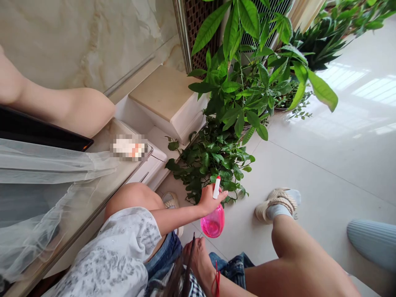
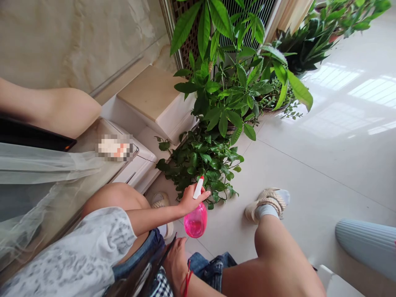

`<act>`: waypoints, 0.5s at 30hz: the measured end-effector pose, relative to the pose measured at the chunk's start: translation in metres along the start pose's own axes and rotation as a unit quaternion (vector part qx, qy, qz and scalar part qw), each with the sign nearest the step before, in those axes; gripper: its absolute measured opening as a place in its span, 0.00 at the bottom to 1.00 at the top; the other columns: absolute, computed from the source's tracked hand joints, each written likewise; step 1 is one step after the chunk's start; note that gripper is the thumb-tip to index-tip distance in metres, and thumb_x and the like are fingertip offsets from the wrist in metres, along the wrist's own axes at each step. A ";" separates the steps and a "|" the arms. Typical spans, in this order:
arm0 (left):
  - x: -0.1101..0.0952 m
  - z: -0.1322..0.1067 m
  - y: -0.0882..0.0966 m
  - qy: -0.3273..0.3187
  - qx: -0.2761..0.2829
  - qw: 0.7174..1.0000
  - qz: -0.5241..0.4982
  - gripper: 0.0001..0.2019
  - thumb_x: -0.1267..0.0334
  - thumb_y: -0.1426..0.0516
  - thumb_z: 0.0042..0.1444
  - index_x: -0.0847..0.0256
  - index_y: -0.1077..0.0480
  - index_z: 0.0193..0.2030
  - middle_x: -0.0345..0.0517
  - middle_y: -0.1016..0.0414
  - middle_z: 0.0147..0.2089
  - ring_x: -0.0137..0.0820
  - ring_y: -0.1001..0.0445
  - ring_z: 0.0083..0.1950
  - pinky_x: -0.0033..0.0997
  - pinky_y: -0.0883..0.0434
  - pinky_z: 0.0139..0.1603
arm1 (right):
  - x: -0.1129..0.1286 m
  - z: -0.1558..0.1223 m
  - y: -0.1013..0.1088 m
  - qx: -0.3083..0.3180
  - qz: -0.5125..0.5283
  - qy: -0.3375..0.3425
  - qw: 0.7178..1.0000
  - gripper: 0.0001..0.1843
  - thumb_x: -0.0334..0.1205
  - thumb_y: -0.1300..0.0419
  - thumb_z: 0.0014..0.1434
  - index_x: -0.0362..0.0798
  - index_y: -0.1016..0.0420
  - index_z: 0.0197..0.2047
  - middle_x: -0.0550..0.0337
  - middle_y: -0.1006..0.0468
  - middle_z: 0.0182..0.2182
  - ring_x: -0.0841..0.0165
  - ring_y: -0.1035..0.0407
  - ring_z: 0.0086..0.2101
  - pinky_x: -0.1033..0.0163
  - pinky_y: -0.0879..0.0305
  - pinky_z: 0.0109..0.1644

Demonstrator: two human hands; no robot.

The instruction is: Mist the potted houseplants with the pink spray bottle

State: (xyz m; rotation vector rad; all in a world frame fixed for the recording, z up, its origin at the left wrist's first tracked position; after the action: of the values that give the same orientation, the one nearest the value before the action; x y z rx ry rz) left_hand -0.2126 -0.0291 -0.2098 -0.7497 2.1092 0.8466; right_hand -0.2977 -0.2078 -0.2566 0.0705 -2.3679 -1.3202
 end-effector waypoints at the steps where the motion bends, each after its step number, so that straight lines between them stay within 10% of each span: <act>1: 0.002 -0.001 0.002 0.004 0.001 1.000 0.005 0.10 0.64 0.33 0.54 0.61 0.29 0.28 0.36 0.28 0.26 0.28 0.28 0.31 0.28 0.34 0.40 | -0.001 0.000 0.003 0.007 0.000 0.001 1.000 0.17 0.27 0.41 0.61 0.32 0.19 0.51 0.30 0.16 0.41 0.44 0.21 0.43 0.37 0.24 0.45; 15: 0.022 -0.003 0.017 0.002 -0.003 0.999 0.043 0.09 0.62 0.40 0.60 0.60 0.29 0.29 0.39 0.27 0.26 0.29 0.27 0.31 0.27 0.35 0.39 | 0.000 -0.003 0.010 0.015 0.014 0.002 1.000 0.17 0.25 0.42 0.62 0.30 0.18 0.51 0.28 0.17 0.40 0.46 0.21 0.42 0.44 0.24 0.42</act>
State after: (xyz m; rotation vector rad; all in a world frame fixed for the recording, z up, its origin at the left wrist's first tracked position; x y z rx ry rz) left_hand -0.2385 -0.0268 -0.2200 -0.6680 2.1571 0.8975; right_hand -0.2949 -0.2053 -0.2472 0.0503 -2.3771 -1.2697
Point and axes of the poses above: each hand's wrist, its own z-axis towards the middle knuckle, its own y-axis out of the back of the hand, x = y × z, the point moved 2 cm from there along z, towards the middle knuckle
